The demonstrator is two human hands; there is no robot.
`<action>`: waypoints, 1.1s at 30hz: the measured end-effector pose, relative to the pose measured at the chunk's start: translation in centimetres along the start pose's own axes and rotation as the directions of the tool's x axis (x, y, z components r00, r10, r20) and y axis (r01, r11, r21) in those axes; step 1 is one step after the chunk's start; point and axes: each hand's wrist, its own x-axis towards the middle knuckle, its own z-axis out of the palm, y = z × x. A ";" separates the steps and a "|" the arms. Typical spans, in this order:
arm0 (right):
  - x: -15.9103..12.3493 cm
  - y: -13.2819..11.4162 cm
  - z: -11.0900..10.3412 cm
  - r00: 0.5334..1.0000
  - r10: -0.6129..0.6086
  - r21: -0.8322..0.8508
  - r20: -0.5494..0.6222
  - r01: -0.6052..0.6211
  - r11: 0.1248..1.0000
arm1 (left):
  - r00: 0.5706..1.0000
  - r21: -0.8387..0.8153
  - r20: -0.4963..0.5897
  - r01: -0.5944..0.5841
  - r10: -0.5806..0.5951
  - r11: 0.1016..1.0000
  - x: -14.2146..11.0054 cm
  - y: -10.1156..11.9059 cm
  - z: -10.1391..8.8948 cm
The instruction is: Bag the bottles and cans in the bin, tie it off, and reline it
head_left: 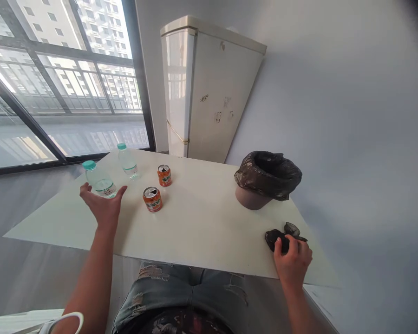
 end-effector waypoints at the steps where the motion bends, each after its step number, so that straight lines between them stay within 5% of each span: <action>1: 0.0 -0.1 0.0 1.000 0.002 -0.015 0.009 -0.002 1.000 | 1.000 0.013 0.006 0.009 -0.009 1.000 -0.3 -0.5 0.1; 6: -0.2 0.0 0.1 1.000 -0.019 -0.052 -0.015 0.018 0.998 | 0.997 0.049 -0.032 0.070 -0.068 0.996 0.4 -2.1 0.4; 11: -0.3 0.7 0.3 0.999 -0.014 -0.064 -0.045 0.011 0.998 | 0.991 0.112 0.065 0.112 -0.120 0.987 2.4 -3.3 1.2; 17: 1.4 -0.7 -0.5 0.998 -0.022 -0.006 -0.059 0.022 1.000 | 0.984 0.221 0.086 0.134 -0.156 0.966 2.0 -4.0 1.7; 20: 4.8 -2.4 -1.4 0.990 -0.091 0.108 -0.106 0.102 0.989 | 0.957 0.263 0.133 0.217 -0.258 0.940 1.6 -4.3 1.8; 26: 15.2 -6.6 -1.9 0.953 -0.199 0.176 -0.228 0.241 0.955 | 0.955 0.267 0.146 0.213 -0.258 0.940 1.3 -4.4 1.6; 33: 22.1 -7.0 2.3 0.955 -0.298 0.132 0.000 0.295 0.946 | 0.963 0.251 0.128 0.200 -0.237 0.947 1.2 -4.7 1.7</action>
